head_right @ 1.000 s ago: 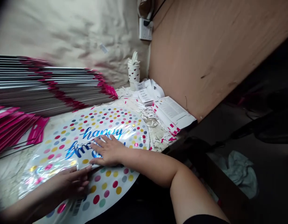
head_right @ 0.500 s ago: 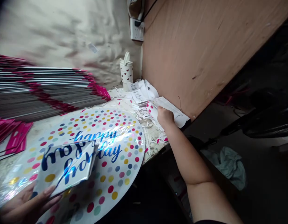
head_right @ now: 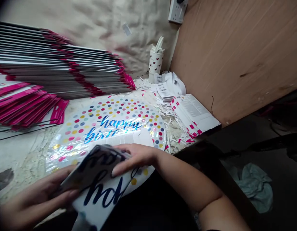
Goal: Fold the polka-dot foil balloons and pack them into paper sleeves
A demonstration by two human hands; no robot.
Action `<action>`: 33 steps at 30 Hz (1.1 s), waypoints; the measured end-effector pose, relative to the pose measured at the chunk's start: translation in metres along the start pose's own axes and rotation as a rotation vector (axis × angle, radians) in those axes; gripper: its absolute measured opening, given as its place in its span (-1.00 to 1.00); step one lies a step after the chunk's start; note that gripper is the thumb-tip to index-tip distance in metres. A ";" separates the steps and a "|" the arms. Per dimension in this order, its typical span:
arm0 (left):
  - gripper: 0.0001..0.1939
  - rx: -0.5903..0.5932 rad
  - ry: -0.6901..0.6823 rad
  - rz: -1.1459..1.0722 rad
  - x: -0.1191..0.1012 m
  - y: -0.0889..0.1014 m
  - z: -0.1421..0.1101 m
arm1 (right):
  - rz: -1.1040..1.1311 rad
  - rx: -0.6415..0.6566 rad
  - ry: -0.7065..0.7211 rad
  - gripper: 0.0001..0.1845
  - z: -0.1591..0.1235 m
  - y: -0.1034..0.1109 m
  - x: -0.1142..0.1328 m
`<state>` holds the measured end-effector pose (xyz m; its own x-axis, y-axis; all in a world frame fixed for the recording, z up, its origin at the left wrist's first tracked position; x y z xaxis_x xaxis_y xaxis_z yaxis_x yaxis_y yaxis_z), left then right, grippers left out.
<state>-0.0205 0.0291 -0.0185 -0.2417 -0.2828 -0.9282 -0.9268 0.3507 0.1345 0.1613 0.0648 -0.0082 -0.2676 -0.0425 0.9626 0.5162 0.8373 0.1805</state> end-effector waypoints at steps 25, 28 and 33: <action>-0.77 0.262 -0.884 0.947 -0.071 -0.128 0.092 | -0.241 -0.963 -0.390 -0.67 -0.107 0.101 -0.075; -0.81 0.230 -0.941 0.966 -0.079 -0.122 0.083 | -0.128 -0.790 -0.383 -0.65 -0.095 0.084 -0.075; -0.85 0.286 -0.966 0.954 -0.082 -0.125 0.072 | 0.018 -0.585 -0.405 -0.62 -0.074 0.077 -0.070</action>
<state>0.1361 0.0723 0.0156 -0.3402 0.8491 -0.4041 -0.3990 0.2588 0.8797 0.2803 0.0916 -0.0470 -0.4777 0.2691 0.8363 0.8451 0.4007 0.3538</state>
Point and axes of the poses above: each hand's wrist, its own z-axis towards the middle knuckle, its own y-axis out of the back of the hand, x = y × z, the point moved 9 cm from there along z, towards the middle knuckle, and after that the axes turned 14 degrees about -z, right-handed, at the moved point
